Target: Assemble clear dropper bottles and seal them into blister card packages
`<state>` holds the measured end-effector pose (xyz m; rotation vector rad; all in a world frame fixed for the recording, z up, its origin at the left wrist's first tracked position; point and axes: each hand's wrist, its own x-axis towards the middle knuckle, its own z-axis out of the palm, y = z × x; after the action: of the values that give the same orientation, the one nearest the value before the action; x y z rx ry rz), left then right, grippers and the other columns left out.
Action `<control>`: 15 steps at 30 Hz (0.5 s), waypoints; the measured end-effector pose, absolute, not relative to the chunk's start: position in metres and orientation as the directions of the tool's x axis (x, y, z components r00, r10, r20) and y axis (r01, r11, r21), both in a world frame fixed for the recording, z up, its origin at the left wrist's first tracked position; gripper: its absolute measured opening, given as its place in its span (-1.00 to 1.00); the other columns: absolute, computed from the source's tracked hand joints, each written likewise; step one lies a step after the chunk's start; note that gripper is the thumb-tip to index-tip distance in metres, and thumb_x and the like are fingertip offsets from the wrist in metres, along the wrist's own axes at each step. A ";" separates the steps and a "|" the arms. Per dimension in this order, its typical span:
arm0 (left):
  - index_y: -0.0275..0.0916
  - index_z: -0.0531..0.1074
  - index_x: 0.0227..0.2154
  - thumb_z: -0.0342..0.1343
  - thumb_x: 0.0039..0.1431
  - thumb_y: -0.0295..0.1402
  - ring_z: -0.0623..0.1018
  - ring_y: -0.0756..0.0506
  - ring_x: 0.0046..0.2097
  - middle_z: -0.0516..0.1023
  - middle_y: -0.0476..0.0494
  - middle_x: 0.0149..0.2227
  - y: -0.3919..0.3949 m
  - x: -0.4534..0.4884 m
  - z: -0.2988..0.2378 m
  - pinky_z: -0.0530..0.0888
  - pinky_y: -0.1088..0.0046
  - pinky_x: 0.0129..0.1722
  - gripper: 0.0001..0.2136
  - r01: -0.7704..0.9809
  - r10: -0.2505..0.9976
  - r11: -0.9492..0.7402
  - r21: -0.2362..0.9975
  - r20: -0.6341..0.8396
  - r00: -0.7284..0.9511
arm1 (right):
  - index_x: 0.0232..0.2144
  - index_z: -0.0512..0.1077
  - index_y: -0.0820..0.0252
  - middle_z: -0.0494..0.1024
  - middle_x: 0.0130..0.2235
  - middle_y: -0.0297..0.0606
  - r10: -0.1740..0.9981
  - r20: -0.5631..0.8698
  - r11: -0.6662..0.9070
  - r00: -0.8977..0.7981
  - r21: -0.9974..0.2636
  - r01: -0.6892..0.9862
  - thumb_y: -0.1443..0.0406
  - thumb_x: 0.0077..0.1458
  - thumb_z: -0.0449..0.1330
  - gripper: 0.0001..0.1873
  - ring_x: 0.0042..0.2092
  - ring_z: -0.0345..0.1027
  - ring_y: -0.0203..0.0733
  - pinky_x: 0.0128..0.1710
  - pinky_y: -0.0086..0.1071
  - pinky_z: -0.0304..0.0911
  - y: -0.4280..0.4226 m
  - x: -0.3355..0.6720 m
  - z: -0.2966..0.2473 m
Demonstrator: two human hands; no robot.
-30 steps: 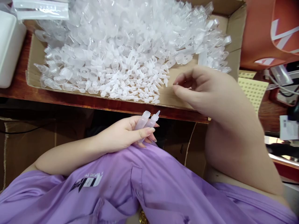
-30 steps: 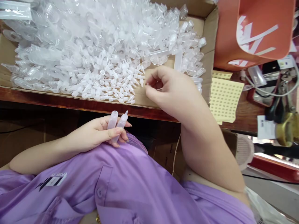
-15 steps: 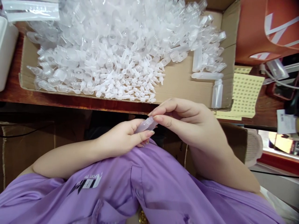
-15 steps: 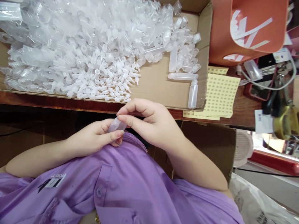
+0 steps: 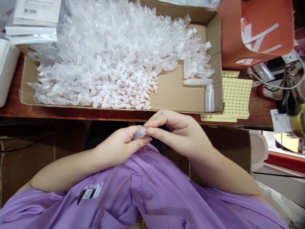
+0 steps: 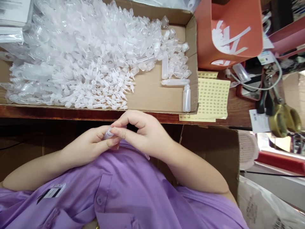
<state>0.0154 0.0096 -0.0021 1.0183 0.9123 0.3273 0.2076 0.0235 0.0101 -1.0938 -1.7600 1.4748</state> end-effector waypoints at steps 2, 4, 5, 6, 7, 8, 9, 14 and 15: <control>-0.25 0.42 -0.41 0.16 0.24 -0.27 0.45 0.01 -0.33 0.46 0.03 -0.43 0.012 0.014 0.000 0.41 0.46 -0.19 -0.82 0.136 0.563 0.589 0.796 -0.526 0.638 | -0.38 0.54 0.13 0.60 -0.35 -0.31 0.852 -0.040 0.115 -0.521 -0.959 0.260 0.19 0.18 0.27 -0.85 -0.32 0.49 -0.27 -0.32 -0.40 0.39 0.043 0.217 0.018; -0.28 0.48 -0.30 0.19 0.25 -0.28 0.48 0.04 -0.35 0.49 0.02 -0.43 0.012 0.011 0.000 0.44 0.47 -0.19 -0.85 0.062 0.506 0.691 0.720 -0.543 0.670 | -0.36 0.56 0.11 0.56 -0.37 -0.31 0.913 0.118 0.301 -0.390 -0.842 0.448 0.16 0.19 0.25 -0.82 -0.31 0.46 -0.27 -0.29 -0.38 0.35 0.072 0.232 0.026; -0.29 0.49 -0.25 0.20 0.25 -0.28 0.49 0.05 -0.36 0.51 0.02 -0.42 0.011 0.010 -0.001 0.46 0.49 -0.21 -0.84 0.013 0.485 0.741 0.672 -0.548 0.681 | -0.32 0.56 0.13 0.54 -0.32 -0.28 0.941 0.187 0.329 -0.281 -0.693 0.642 0.21 0.18 0.27 -0.87 -0.25 0.44 -0.25 -0.22 -0.35 0.33 0.089 0.241 0.028; -0.29 0.50 -0.20 0.22 0.24 -0.28 0.51 0.06 -0.37 0.52 0.01 -0.41 0.010 0.008 -0.002 0.47 0.51 -0.25 -0.81 -0.035 0.467 0.783 0.621 -0.550 0.693 | -0.28 0.58 0.13 0.52 -0.27 -0.25 0.946 0.216 0.317 -0.243 -0.447 0.836 0.29 0.17 0.25 -0.91 -0.17 0.41 -0.22 -0.13 -0.30 0.30 0.106 0.249 0.029; -0.29 0.51 -0.16 0.24 0.23 -0.27 0.52 0.06 -0.37 0.54 -0.01 -0.40 0.009 0.007 -0.004 0.48 0.53 -0.29 -0.78 -0.074 0.450 0.816 0.573 -0.550 0.704 | -0.28 0.60 0.15 0.50 -0.25 -0.21 0.951 0.187 0.298 -0.245 -0.358 0.885 0.37 0.12 0.28 -0.89 -0.13 0.38 -0.15 -0.09 -0.24 0.26 0.123 0.257 0.029; -0.30 0.51 -0.14 0.26 0.21 -0.25 0.55 0.04 -0.36 0.56 -0.03 -0.38 0.008 0.006 -0.006 0.50 0.53 -0.31 -0.75 -0.104 0.436 0.840 0.533 -0.549 0.713 | -0.27 0.62 0.14 0.47 -0.22 -0.20 0.951 0.154 0.304 -0.268 -0.319 0.898 0.39 0.08 0.31 -0.86 -0.13 0.36 -0.15 -0.09 -0.23 0.24 0.139 0.264 0.027; -0.29 0.52 -0.12 0.28 0.20 -0.24 0.58 0.02 -0.33 0.58 -0.06 -0.36 0.007 0.004 -0.007 0.52 0.53 -0.31 -0.73 -0.125 0.427 0.857 0.500 -0.552 0.716 | -0.27 0.63 0.13 0.46 -0.21 -0.19 0.946 0.113 0.324 -0.304 -0.284 0.902 0.37 0.07 0.32 -0.86 -0.11 0.33 -0.14 -0.07 -0.22 0.22 0.153 0.269 0.023; -0.28 0.55 -0.12 0.38 0.09 -0.26 0.65 -0.03 -0.28 0.65 -0.14 -0.32 0.007 0.001 -0.010 0.57 0.52 -0.30 -0.67 -0.183 0.405 0.897 0.403 -0.581 0.706 | -0.24 0.65 0.09 0.42 -0.19 -0.16 0.902 -0.016 0.412 -0.431 -0.259 0.873 0.33 0.04 0.34 -0.82 -0.06 0.26 -0.10 0.03 -0.24 0.17 0.186 0.276 0.002; -0.28 0.55 -0.11 0.38 0.09 -0.26 0.65 -0.02 -0.29 0.66 -0.14 -0.32 0.007 0.001 -0.010 0.58 0.53 -0.31 -0.67 -0.187 0.399 0.901 0.391 -0.581 0.709 | -0.27 0.64 0.09 0.43 -0.20 -0.17 0.899 -0.023 0.417 -0.438 -0.263 0.870 0.33 0.03 0.34 -0.84 -0.04 0.25 -0.09 0.05 -0.24 0.15 0.186 0.275 0.001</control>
<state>0.0008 0.0069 -0.0102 0.3166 0.7129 0.3310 0.2752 0.1861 0.0013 -1.5942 -2.5404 0.3590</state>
